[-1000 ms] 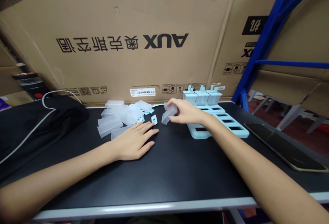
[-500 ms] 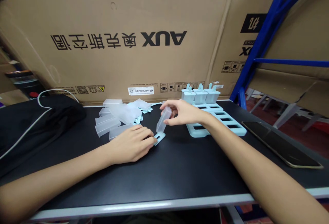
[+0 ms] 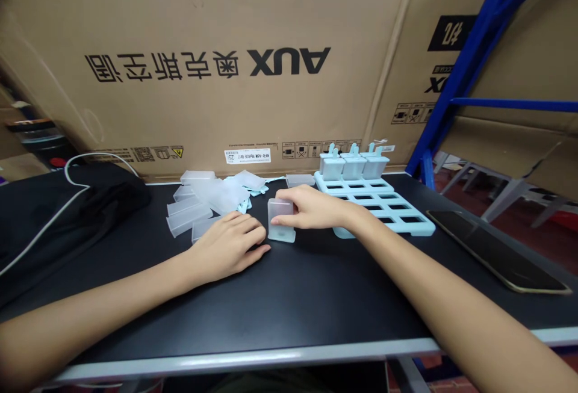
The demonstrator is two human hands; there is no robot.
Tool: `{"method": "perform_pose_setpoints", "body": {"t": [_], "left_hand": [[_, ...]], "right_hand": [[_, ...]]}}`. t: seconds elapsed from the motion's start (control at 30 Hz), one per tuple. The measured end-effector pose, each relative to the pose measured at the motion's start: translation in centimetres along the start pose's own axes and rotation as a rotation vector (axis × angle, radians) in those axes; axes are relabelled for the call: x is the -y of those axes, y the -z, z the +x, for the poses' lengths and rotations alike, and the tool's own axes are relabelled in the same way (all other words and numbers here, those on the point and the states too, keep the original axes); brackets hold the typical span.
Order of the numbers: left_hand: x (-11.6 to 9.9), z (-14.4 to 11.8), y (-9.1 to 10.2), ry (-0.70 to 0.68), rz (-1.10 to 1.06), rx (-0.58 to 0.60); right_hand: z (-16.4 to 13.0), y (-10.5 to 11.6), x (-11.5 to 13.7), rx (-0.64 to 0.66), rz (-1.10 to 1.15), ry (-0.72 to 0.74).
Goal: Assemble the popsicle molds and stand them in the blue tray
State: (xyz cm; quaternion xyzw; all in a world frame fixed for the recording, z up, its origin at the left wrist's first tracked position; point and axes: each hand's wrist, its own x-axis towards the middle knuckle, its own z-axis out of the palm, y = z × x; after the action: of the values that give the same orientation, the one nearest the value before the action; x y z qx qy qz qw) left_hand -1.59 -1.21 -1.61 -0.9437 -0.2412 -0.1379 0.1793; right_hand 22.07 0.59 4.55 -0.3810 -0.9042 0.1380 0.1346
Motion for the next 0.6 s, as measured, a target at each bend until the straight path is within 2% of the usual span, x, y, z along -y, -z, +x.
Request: {"method": "perform_pose_setpoints", "body": {"t": [0.17,0.33,0.6], "left_hand": [[-0.2,0.1,0.3,0.062,-0.059,0.035],[-0.1,0.2,0.2,0.107,-0.095,0.073],[0.0,0.1,-0.1,0.14,-0.157,0.048]], "right_hand": [[0.1,-0.4,0.1,0.038,0.013,-0.022],[0.2,-0.9,0.6,0.019,-0.031,-0.038],[0.3,-1.2,1.5,0.021,-0.032,-0.042]]}}
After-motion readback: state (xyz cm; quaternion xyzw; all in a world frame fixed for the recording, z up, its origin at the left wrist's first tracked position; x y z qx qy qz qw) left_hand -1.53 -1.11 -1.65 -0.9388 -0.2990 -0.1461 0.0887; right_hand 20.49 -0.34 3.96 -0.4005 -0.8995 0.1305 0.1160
